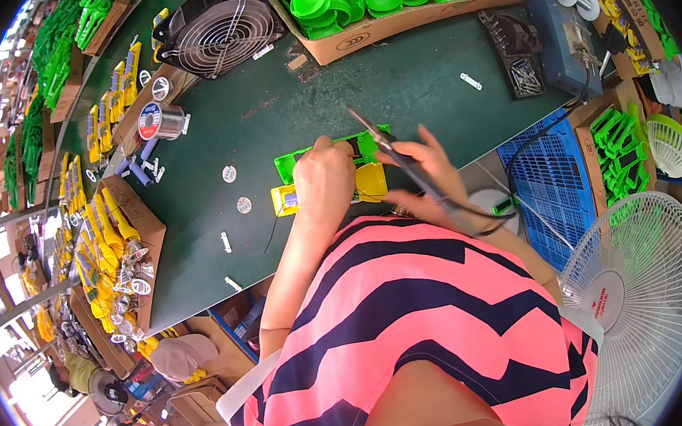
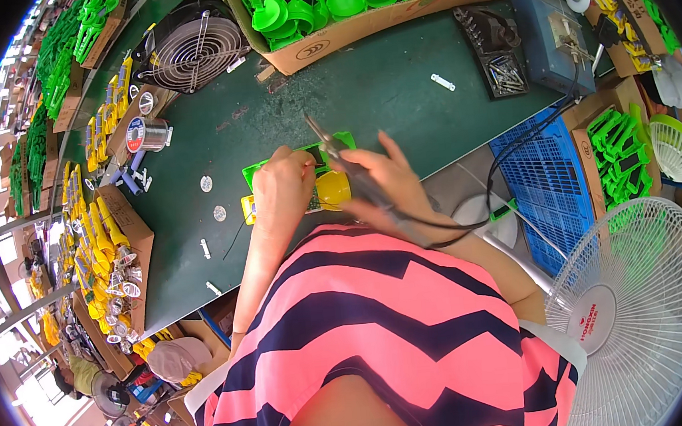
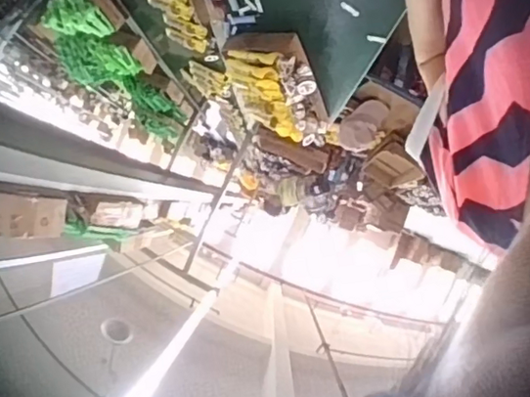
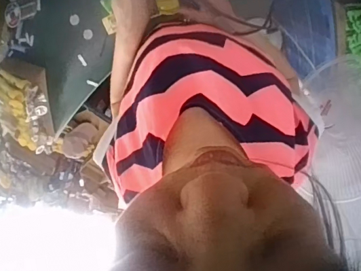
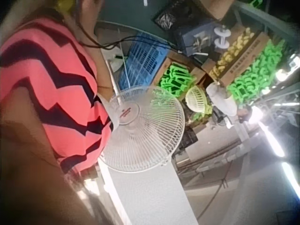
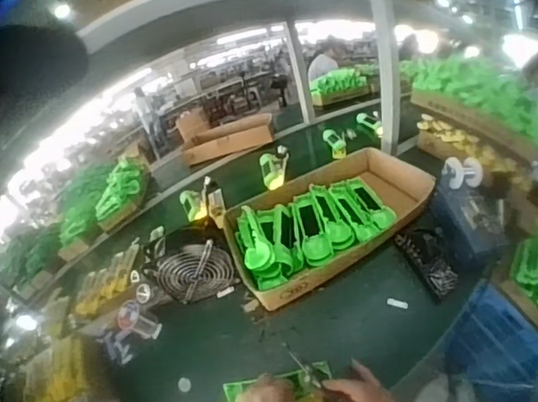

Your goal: The person solders internal components inside flashlight casings using a soldering iron, presses the casing halves together by hand, and places the assembled flashlights onto a conveyor belt.

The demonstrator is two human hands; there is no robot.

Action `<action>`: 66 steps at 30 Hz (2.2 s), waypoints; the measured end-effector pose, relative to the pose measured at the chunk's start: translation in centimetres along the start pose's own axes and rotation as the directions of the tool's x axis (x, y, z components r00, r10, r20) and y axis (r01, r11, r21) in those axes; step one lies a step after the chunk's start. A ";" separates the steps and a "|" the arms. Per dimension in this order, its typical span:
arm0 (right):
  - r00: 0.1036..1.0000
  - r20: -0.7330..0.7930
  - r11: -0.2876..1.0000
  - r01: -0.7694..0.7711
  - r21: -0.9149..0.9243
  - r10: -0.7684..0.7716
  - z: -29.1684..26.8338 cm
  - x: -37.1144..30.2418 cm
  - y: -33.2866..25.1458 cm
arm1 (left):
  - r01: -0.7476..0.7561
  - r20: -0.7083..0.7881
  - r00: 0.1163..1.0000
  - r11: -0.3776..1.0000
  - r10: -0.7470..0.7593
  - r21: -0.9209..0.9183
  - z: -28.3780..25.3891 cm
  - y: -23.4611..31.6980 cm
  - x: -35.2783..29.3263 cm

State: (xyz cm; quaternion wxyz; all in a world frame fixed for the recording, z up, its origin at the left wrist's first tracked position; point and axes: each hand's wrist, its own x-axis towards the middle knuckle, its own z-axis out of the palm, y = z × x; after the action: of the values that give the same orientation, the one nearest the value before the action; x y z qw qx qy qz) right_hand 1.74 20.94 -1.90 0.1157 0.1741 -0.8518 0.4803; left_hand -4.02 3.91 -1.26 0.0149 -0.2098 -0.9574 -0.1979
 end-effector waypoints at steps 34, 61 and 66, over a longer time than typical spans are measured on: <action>0.992 -0.056 0.986 0.107 -0.125 -0.115 -2.5 -1.3 0.0 | 0.057 -0.223 0.955 0.856 -0.198 -0.514 -0.2 -0.5 -3.9; 0.935 -0.342 0.973 -0.019 0.231 0.099 1.1 -3.0 1.7 | 0.047 -0.238 0.959 0.912 -0.156 -0.408 0.2 0.1 -3.3; 0.832 -0.367 0.762 -0.099 0.640 0.416 0.7 -3.3 0.5 | 0.053 -0.223 0.963 0.918 -0.151 -0.393 0.1 0.1 -3.1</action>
State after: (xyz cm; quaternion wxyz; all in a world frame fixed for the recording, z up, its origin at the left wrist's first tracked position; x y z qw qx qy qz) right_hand 4.57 21.20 -3.84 0.1965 -0.0489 -0.6149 0.7621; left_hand -1.15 2.84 -1.64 0.0828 -0.1315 -0.9003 -0.4065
